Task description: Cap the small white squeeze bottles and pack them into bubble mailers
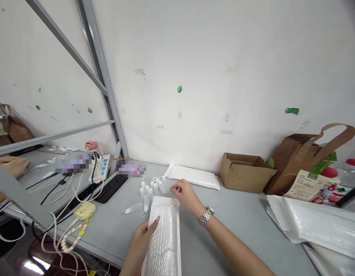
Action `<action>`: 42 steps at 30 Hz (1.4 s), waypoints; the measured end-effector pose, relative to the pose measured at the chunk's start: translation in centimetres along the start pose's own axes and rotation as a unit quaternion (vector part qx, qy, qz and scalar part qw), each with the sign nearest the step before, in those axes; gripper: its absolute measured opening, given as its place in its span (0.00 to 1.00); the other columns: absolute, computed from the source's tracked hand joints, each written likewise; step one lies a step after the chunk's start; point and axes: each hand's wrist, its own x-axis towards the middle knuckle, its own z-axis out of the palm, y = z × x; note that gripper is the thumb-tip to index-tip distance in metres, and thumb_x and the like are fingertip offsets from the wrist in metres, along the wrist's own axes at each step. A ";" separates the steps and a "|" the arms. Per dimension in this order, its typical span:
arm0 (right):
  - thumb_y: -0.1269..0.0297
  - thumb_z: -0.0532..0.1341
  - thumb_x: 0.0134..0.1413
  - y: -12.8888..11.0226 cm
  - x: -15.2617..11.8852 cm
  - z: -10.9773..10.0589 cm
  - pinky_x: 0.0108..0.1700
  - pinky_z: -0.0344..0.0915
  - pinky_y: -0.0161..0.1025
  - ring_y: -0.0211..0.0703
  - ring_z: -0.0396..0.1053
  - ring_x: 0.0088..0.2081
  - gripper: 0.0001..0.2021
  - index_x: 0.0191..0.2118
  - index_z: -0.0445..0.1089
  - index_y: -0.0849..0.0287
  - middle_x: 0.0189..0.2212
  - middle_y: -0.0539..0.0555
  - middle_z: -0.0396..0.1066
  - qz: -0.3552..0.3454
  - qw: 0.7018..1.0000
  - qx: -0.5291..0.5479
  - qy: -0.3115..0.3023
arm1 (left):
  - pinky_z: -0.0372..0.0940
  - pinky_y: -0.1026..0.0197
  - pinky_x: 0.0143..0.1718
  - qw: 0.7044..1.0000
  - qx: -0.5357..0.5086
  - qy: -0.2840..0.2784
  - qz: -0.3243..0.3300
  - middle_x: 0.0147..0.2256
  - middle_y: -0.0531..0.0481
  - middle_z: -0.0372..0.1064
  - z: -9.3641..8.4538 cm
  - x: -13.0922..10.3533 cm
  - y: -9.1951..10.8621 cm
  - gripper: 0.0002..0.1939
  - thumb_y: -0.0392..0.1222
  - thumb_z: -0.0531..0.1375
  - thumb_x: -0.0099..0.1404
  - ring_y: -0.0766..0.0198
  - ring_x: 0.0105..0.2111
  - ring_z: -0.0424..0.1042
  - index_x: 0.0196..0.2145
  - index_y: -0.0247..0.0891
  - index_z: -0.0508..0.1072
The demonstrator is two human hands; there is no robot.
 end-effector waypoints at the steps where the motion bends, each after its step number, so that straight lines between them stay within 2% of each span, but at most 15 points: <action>1: 0.66 0.58 0.47 0.3 0.8 0.7 0.38 0.58 0.37 0.41 0.63 0.33 0.05 0.31 0.71 0.58 0.30 0.52 0.65 0.022 1.000 0.002 0.007 | 0.63 0.64 0.24 1.000 0.001 -0.008 -0.004 0.20 0.52 0.72 -0.2 -0.2 0.1 0.19 0.55 0.65 0.43 0.60 0.23 0.71 0.25 0.35 0.74; 6: 0.64 0.65 0.35 2.2 4.0 4.8 0.29 0.58 0.35 0.39 0.62 0.26 0.13 0.32 0.68 0.60 0.26 0.50 0.64 0.099 0.995 0.007 0.000 | 0.67 0.60 0.31 0.999 0.003 -0.035 0.013 0.28 0.47 0.76 -0.9 -1.2 1.1 0.17 0.51 0.66 0.46 0.55 0.31 0.74 0.30 0.37 0.74; 9: 0.66 0.65 0.34 2.8 4.7 6.4 0.28 0.57 0.34 0.39 0.62 0.26 0.09 0.28 0.67 0.58 0.23 0.47 0.63 0.113 0.993 0.018 0.004 | 0.67 0.60 0.33 0.999 -0.001 -0.042 0.017 0.29 0.47 0.76 -1.3 -1.5 1.6 0.17 0.50 0.66 0.45 0.55 0.32 0.74 0.30 0.36 0.75; 11: 0.68 0.63 0.34 2.9 4.6 6.8 0.28 0.57 0.34 0.38 0.61 0.26 0.07 0.25 0.65 0.58 0.21 0.47 0.62 0.112 0.993 0.029 0.006 | 0.67 0.61 0.33 0.999 0.000 -0.051 0.017 0.31 0.47 0.76 -1.4 -1.4 1.6 0.18 0.49 0.66 0.46 0.56 0.33 0.74 0.32 0.36 0.75; 13: 0.69 0.62 0.35 2.8 4.3 6.4 0.29 0.58 0.34 0.38 0.60 0.26 0.06 0.23 0.64 0.59 0.22 0.47 0.62 0.104 0.994 0.042 0.012 | 0.67 0.61 0.33 0.998 -0.001 -0.056 0.018 0.32 0.46 0.76 -1.5 -1.3 1.5 0.19 0.49 0.67 0.46 0.56 0.33 0.74 0.34 0.35 0.74; 16: 0.70 0.61 0.37 2.4 3.4 4.9 0.33 0.59 0.35 0.37 0.60 0.28 0.05 0.24 0.63 0.59 0.27 0.48 0.63 0.081 0.994 0.067 0.028 | 0.67 0.61 0.32 0.999 -0.012 -0.052 0.010 0.30 0.46 0.76 -1.6 -0.7 0.9 0.20 0.48 0.68 0.44 0.56 0.31 0.74 0.34 0.36 0.74; 20: 0.63 0.60 0.42 1.5 1.6 2.0 0.32 0.60 0.35 0.36 0.61 0.27 0.08 0.30 0.63 0.60 0.25 0.47 0.62 0.059 0.991 0.116 0.014 | 0.67 0.60 0.30 0.999 -0.016 -0.051 0.007 0.27 0.47 0.76 -1.3 -0.1 0.2 0.18 0.48 0.68 0.42 0.56 0.28 0.74 0.31 0.36 0.75; 24: 0.63 0.60 0.44 0.2 -0.8 -0.1 0.31 0.61 0.34 0.35 0.62 0.27 0.18 0.44 0.60 0.58 0.25 0.46 0.62 0.008 0.978 0.204 -0.040 | 0.66 0.63 0.29 0.998 0.007 -0.049 0.028 0.24 0.49 0.76 -0.3 -0.2 0.3 0.16 0.48 0.69 0.41 0.58 0.27 0.74 0.26 0.36 0.74; 27: 0.66 0.60 0.46 -0.7 -2.7 -0.9 0.30 0.60 0.33 0.33 0.59 0.25 0.26 0.53 0.54 0.51 0.29 0.46 0.61 -0.031 0.981 0.176 -0.079 | 0.66 0.64 0.28 0.998 0.002 -0.048 0.030 0.24 0.50 0.76 0.5 -0.4 0.4 0.16 0.48 0.69 0.40 0.59 0.27 0.73 0.26 0.36 0.74; 31: 0.67 0.57 0.49 -0.8 -4.0 -1.3 0.31 0.60 0.34 0.32 0.59 0.25 0.22 0.52 0.57 0.49 0.33 0.47 0.62 -0.028 0.991 0.097 -0.089 | 0.65 0.64 0.26 0.998 -0.006 -0.052 0.038 0.23 0.50 0.75 1.1 -0.4 0.3 0.19 0.49 0.69 0.39 0.59 0.24 0.73 0.27 0.34 0.75; 35: 0.67 0.59 0.47 -0.2 -3.8 -1.4 0.37 0.60 0.37 0.39 0.63 0.34 0.15 0.44 0.64 0.54 0.32 0.49 0.65 -0.012 0.995 0.072 -0.070 | 0.65 0.64 0.24 0.997 -0.024 -0.055 0.048 0.21 0.50 0.74 1.3 -0.5 0.3 0.20 0.50 0.69 0.38 0.59 0.23 0.72 0.28 0.34 0.75; 37: 0.67 0.60 0.46 0.0 -3.6 -1.3 0.38 0.59 0.37 0.40 0.63 0.36 0.12 0.40 0.65 0.56 0.32 0.50 0.66 -0.004 0.993 0.087 -0.080 | 0.65 0.64 0.23 0.997 -0.040 -0.051 0.050 0.21 0.50 0.75 1.4 -0.6 0.3 0.20 0.49 0.69 0.38 0.59 0.23 0.72 0.28 0.34 0.75; 40: 0.69 0.59 0.46 0.2 -3.5 -1.0 0.35 0.60 0.36 0.39 0.63 0.32 0.10 0.38 0.63 0.57 0.30 0.49 0.66 0.004 0.987 0.137 -0.088 | 0.65 0.65 0.23 0.997 -0.049 -0.047 0.047 0.22 0.50 0.75 1.6 -0.7 0.2 0.19 0.49 0.69 0.39 0.60 0.22 0.72 0.28 0.34 0.75; 42: 0.70 0.59 0.46 0.2 -3.7 -0.9 0.34 0.61 0.36 0.37 0.63 0.30 0.15 0.43 0.60 0.55 0.30 0.48 0.65 0.011 0.981 0.178 -0.081 | 0.65 0.65 0.23 0.997 -0.049 -0.048 0.046 0.22 0.50 0.75 1.6 -0.5 0.0 0.19 0.49 0.69 0.39 0.60 0.22 0.73 0.28 0.34 0.76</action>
